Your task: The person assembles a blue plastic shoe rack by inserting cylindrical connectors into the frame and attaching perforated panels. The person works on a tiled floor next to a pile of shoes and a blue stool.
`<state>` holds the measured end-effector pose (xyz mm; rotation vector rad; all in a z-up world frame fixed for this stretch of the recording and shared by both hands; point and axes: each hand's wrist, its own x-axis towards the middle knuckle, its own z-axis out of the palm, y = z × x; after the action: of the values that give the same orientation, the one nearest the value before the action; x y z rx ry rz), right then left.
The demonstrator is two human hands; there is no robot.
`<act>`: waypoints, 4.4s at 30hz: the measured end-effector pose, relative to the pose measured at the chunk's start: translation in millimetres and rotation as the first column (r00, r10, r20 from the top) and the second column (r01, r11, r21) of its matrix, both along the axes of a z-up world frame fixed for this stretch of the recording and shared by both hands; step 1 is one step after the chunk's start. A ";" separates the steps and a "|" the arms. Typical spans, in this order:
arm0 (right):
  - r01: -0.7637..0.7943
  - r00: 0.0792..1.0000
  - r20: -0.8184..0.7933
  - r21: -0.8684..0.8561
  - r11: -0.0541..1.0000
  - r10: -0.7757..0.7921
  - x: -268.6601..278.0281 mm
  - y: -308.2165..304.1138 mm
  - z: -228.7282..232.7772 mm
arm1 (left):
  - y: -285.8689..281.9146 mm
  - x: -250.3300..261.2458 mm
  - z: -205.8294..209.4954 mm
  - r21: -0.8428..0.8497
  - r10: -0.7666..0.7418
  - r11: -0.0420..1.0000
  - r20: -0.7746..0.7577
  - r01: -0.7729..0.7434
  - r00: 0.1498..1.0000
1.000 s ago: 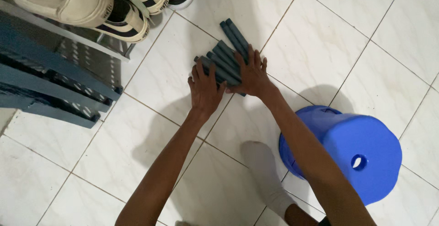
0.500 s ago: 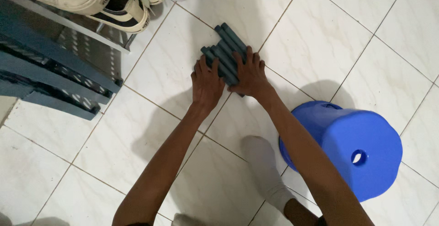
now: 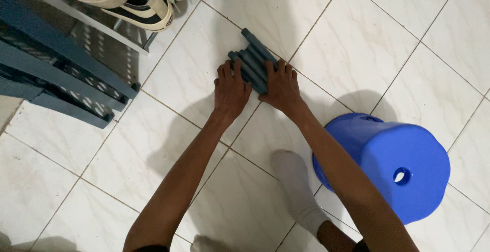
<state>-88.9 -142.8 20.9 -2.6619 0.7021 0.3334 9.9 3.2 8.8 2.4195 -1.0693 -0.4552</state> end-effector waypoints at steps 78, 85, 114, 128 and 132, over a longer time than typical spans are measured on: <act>-0.053 0.899 0.432 -0.040 0.998 0.065 -11.1 43.4 8.8 | 35.2 14.2 19.1 0.196 -0.096 0.974 -0.112 0.117 0.989; -0.036 0.892 0.448 -0.045 0.998 0.052 -6.9 42.7 18.8 | 49.6 14.3 13.5 0.257 -0.128 0.956 -0.066 0.141 0.990; 0.138 0.888 0.425 0.119 0.983 -0.176 -26.5 -28.5 0.7 | 51.2 18.2 11.0 0.120 -0.091 0.987 -0.114 0.104 0.989; 0.054 0.874 0.465 0.194 0.980 -0.140 -18.5 4.0 10.4 | 58.3 14.3 24.5 0.081 -0.014 0.996 -0.151 0.026 0.988; 0.017 0.847 0.525 0.131 0.991 -0.084 -15.3 10.5 11.1 | 61.2 15.1 31.8 0.081 -0.027 0.996 -0.129 0.038 0.991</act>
<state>-104.2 -132.3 31.9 -2.4361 0.5453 -0.3604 25.0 64.4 40.6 2.4110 -1.0547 -0.6684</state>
